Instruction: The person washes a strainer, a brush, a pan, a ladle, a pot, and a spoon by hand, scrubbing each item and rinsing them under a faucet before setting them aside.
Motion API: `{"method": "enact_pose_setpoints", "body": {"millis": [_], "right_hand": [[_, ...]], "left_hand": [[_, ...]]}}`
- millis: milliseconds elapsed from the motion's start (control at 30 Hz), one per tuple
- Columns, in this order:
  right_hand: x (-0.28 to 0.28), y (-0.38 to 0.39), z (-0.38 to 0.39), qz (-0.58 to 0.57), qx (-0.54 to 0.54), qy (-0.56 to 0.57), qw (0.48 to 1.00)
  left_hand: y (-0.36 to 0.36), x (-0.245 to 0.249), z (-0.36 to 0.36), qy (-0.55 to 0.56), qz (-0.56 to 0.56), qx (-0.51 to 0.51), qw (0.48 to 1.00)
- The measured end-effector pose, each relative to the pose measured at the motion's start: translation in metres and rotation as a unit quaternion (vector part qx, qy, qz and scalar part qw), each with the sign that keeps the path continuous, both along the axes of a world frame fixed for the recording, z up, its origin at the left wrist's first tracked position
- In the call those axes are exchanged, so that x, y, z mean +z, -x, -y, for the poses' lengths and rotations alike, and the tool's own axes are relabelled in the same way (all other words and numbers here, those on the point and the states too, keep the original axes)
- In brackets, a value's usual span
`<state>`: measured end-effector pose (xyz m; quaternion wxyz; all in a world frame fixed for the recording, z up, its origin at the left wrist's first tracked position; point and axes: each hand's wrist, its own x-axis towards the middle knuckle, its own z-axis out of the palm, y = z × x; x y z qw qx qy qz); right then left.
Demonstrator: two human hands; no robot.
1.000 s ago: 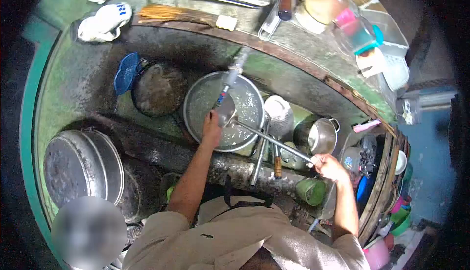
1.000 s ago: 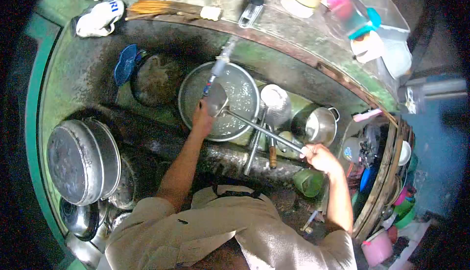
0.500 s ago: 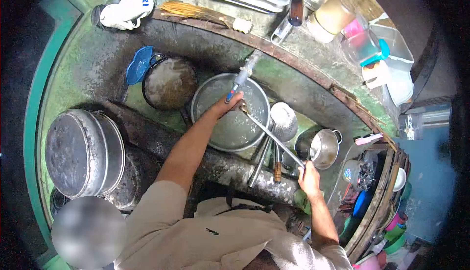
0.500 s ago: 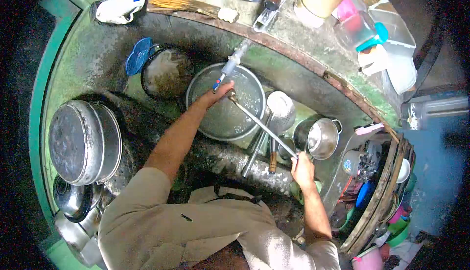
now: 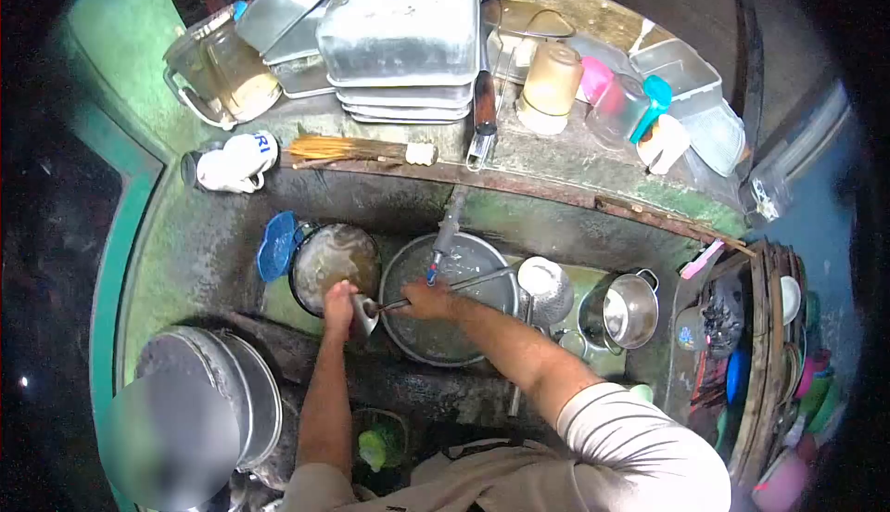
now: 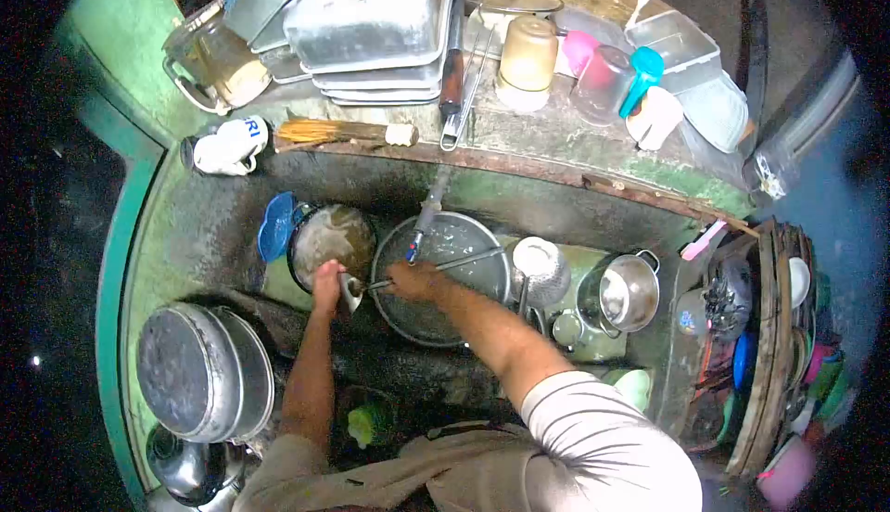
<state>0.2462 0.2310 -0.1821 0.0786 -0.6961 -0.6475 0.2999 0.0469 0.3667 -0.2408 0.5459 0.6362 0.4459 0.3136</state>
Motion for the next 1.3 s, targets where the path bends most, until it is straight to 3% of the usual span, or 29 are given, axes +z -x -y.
{"method": "enact_pose_setpoints", "body": {"millis": [33, 100, 200, 300, 333, 400, 500, 567, 633, 700, 767, 833, 867, 900, 1000, 1100, 1233, 1300], "right_hand": [[0.004, -0.003, 0.001, 0.0, -0.004, -0.005, 1.0], [0.004, -0.024, 0.025, 0.119, 0.014, 0.009, 0.993], [0.0, -0.074, 0.1, 0.084, -0.024, 0.04, 0.995], [0.036, -0.08, 0.192, 0.058, -0.019, 0.082, 0.995], [0.041, -0.078, 0.222, 0.063, -0.034, 0.06, 0.996], [0.049, -0.069, 0.284, 0.075, -0.087, 0.001, 0.993], [0.042, -0.058, 0.372, 0.05, -0.221, -0.103, 0.969], [0.052, -0.044, 0.408, 0.012, -0.308, -0.173, 0.935], [0.057, -0.029, 0.424, -0.006, -0.386, -0.263, 0.884], [0.083, -0.016, 0.413, -0.056, -0.437, -0.271, 0.856], [0.11, -0.016, 0.383, -0.091, -0.466, -0.347, 0.809], [0.146, -0.023, 0.343, -0.157, -0.474, -0.353, 0.791], [0.163, -0.032, 0.319, -0.205, -0.463, -0.369, 0.779], [0.183, -0.039, 0.295, -0.211, -0.444, -0.389, 0.779], [0.24, -0.065, 0.217, -0.181, -0.395, -0.439, 0.786], [0.271, -0.102, 0.127, -0.062, -0.345, -0.553, 0.756], [0.291, -0.141, 0.027, -0.069, -0.436, -0.441, 0.781], [0.276, -0.166, -0.018, -0.049, -0.436, -0.464, 0.769]], "left_hand": [[0.013, -0.016, -0.015, -0.035, -0.003, 0.023, 0.999], [0.028, 0.013, -0.018, -0.025, 0.049, 0.045, 0.997], [0.053, 0.019, -0.025, 0.103, 0.084, 0.074, 0.988], [0.033, -0.003, 0.006, 0.014, 0.09, -0.014, 0.996], [0.018, -0.002, 0.019, 0.032, 0.062, -0.025, 0.997], [-0.017, 0.014, 0.057, 0.119, 0.161, 0.007, 0.98], [-0.065, -0.026, 0.076, 0.171, 0.191, 0.021, 0.966], [-0.092, -0.002, 0.088, 0.218, 0.129, -0.034, 0.967], [-0.13, -0.029, 0.091, 0.232, 0.062, 0.019, 0.971], [-0.165, -0.047, 0.098, 0.092, -0.004, 0.054, 0.994], [-0.175, -0.051, 0.109, 0.088, 0.021, 0.019, 0.996], [-0.172, -0.046, 0.124, 0.086, 0.046, -0.012, 0.995], [-0.163, -0.034, 0.134, 0.005, -0.112, -0.004, 0.994], [-0.151, -0.023, 0.144, -0.076, -0.267, 0.004, 0.961], [-0.109, -0.031, 0.171, -0.115, -0.272, 0.036, 0.955], [-0.068, -0.044, 0.193, -0.162, -0.202, 0.023, 0.966], [-0.027, -0.041, 0.212, -0.155, -0.174, -0.012, 0.972], [-0.011, -0.055, 0.214, -0.163, -0.136, -0.016, 0.977]]}}
